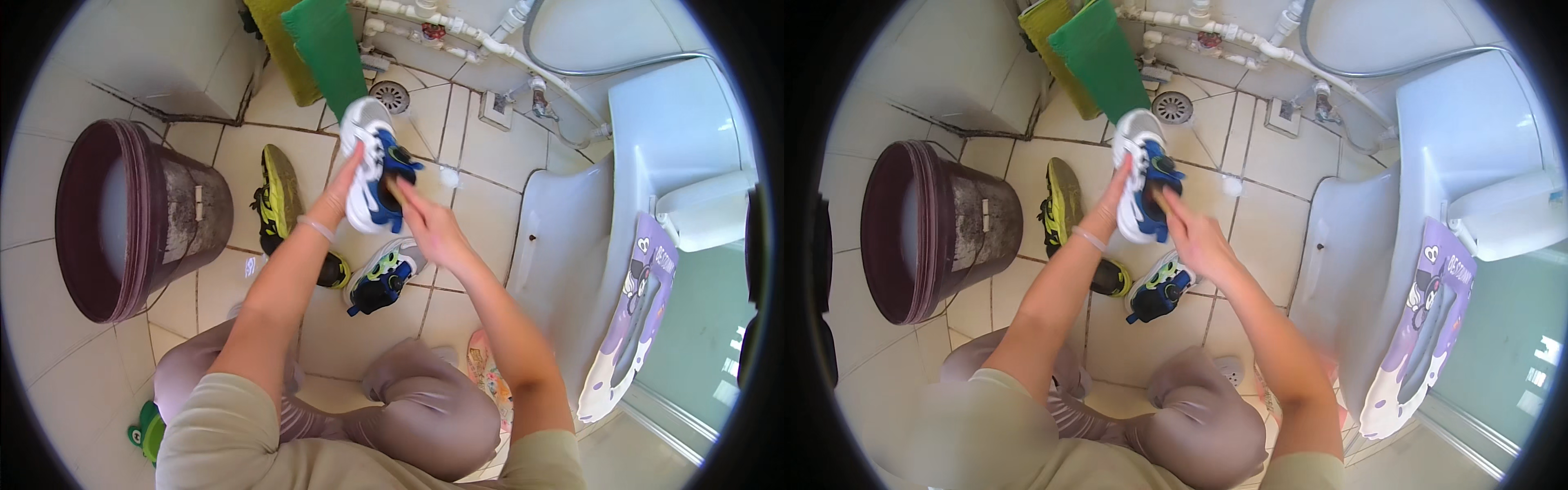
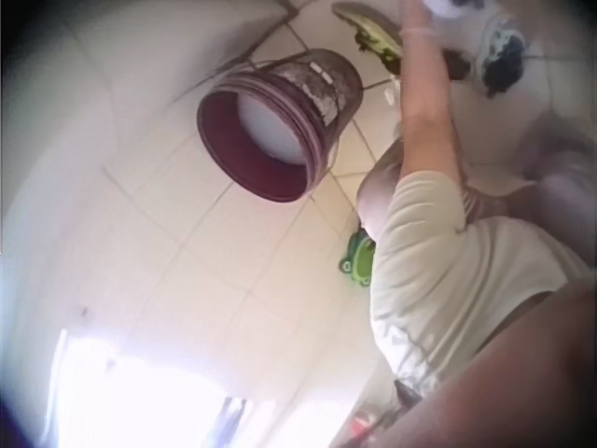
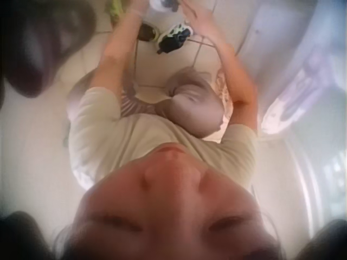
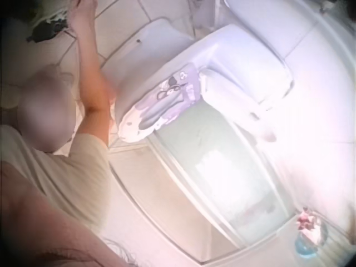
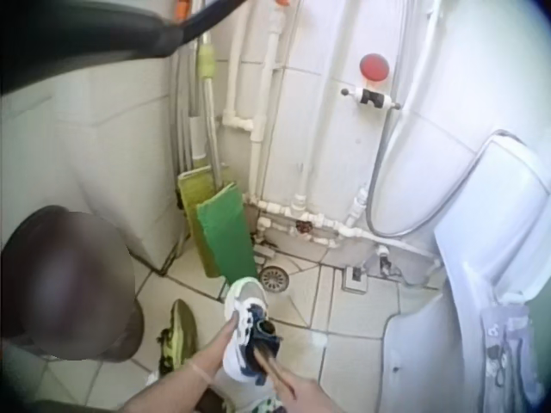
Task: The person sits on the bathroom floor and cleans a pair of sneakers. They use a handheld sprayer to wet the shoes, then scrub them with a brush and a cleaning agent from a pink packet. The person scrubs the shoes repeatedly, focusing on the sides and soles.
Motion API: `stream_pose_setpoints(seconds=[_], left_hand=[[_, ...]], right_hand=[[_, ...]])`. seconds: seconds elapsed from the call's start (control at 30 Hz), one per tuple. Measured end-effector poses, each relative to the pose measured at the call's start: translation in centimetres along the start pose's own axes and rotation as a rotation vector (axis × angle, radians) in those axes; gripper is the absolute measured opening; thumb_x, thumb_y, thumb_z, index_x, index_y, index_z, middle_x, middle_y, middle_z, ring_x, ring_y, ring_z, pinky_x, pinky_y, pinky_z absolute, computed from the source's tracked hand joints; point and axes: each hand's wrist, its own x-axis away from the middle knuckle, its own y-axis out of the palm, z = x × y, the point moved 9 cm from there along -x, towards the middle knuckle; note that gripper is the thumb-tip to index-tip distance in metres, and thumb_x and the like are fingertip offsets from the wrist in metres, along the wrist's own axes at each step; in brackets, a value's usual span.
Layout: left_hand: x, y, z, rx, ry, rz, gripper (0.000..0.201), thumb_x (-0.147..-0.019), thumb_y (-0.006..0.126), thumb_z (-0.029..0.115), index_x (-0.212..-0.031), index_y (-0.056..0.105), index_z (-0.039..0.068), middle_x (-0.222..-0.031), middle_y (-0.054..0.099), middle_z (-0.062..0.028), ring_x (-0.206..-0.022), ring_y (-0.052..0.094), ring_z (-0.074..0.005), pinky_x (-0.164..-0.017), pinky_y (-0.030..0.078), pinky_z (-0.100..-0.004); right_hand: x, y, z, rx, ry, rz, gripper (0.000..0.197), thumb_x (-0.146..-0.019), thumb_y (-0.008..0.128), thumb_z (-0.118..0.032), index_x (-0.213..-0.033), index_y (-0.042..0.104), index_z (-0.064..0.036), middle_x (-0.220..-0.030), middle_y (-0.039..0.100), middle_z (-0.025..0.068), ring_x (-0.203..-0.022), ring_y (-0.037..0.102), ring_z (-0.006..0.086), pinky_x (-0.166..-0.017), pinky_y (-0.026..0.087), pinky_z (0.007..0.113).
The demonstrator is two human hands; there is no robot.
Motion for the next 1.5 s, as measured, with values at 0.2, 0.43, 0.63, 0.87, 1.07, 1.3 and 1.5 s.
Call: stream_pose_setpoints(seconds=[0.2, 0.43, 0.63, 0.87, 1.07, 1.3, 1.5], left_hand=[[0.7, -0.8, 0.6, -0.072, -0.084, -0.025, 0.058, -0.089, 0.041, 0.052, -0.124, 0.047, 0.006, -0.115, 0.057, -0.0118, -0.102, 0.058, -0.0238, -0.09, 0.046, -0.0356], [-0.1, -2.2, -3.7, -0.098, -0.094, 0.161, 0.052, -0.087, 0.05, 0.049, -0.119, 0.052, 0.008, -0.106, 0.062, -0.0064, -0.092, 0.061, -0.02, -0.082, 0.049, -0.0329], [2.2, -1.5, 0.5, -0.107, -0.173, 0.042, 0.046, -0.088, 0.049, 0.045, -0.114, 0.055, 0.007, -0.1, 0.064, -0.008, -0.086, 0.063, -0.0181, -0.078, 0.051, -0.0314], [-0.4, -2.6, -3.8, -0.097, -0.24, 0.025, 0.05, -0.088, 0.045, 0.052, -0.116, 0.055, 0.011, -0.106, 0.062, -0.0067, -0.091, 0.062, -0.0195, -0.082, 0.05, -0.0325], [-0.1, -1.7, -1.7, -0.158, -0.149, 0.08, 0.051, -0.088, 0.046, 0.05, -0.119, 0.052, 0.009, -0.109, 0.061, -0.0089, -0.094, 0.061, -0.0202, -0.083, 0.049, -0.0333], [-0.3, -3.0, 0.1, -0.154, -0.11, 0.104, 0.055, -0.086, 0.049, 0.052, -0.118, 0.051, 0.008, -0.105, 0.062, -0.0082, -0.087, 0.063, -0.0184, -0.075, 0.052, -0.0313], [-0.5, 0.0, 0.4, -0.808, -0.254, -0.259, 0.064, -0.082, 0.064, 0.031, -0.132, 0.035, 0.003, -0.116, 0.055, -0.0086, -0.099, 0.057, -0.0151, -0.083, 0.048, -0.0288]], right_hand=[[2.1, 1.7, 0.8, -0.001, -0.166, 0.021, 0.04, -0.091, 0.043, -0.018, -0.13, 0.042, -0.0093, -0.093, 0.061, 0.0236, -0.083, 0.062, 0.0325, -0.074, 0.046, 0.034], [-0.9, 1.5, 3.5, -0.041, 0.043, 0.116, 0.039, -0.09, 0.045, -0.018, -0.127, 0.044, -0.0055, -0.087, 0.06, 0.0233, -0.08, 0.062, 0.0301, -0.071, 0.046, 0.033], [4.8, 4.8, 3.4, -0.243, 0.198, -0.198, 0.036, -0.091, 0.044, -0.015, -0.126, 0.046, -0.005, -0.086, 0.062, 0.0123, -0.069, 0.055, 0.0163, -0.068, 0.044, 0.027], [1.1, 3.2, 5.4, -0.497, 0.339, -0.062, 0.044, -0.095, 0.039, -0.022, -0.137, 0.034, -0.0138, -0.047, 0.037, -0.0021, -0.035, 0.036, 0.0071, -0.033, 0.033, 0.022], [1.4, 3.3, 6.2, -0.389, 0.342, -0.005, 0.031, -0.092, 0.045, -0.019, -0.119, 0.051, -0.0048, -0.063, 0.048, -0.0013, -0.046, 0.042, 0.0071, -0.042, 0.035, 0.022], [3.9, 2.4, 3.8, -0.479, 0.4, -0.332, 0.037, -0.092, 0.045, -0.021, -0.128, 0.045, -0.0105, -0.056, 0.044, -0.0011, -0.04, 0.038, 0.0077, -0.037, 0.033, 0.024], [4.0, 3.5, 3.3, 0.037, -0.01, -0.433, 0.046, -0.089, 0.047, -0.017, -0.134, 0.039, -0.0229, -0.067, 0.058, 0.0097, -0.049, 0.054, 0.0216, -0.051, 0.045, 0.032]])
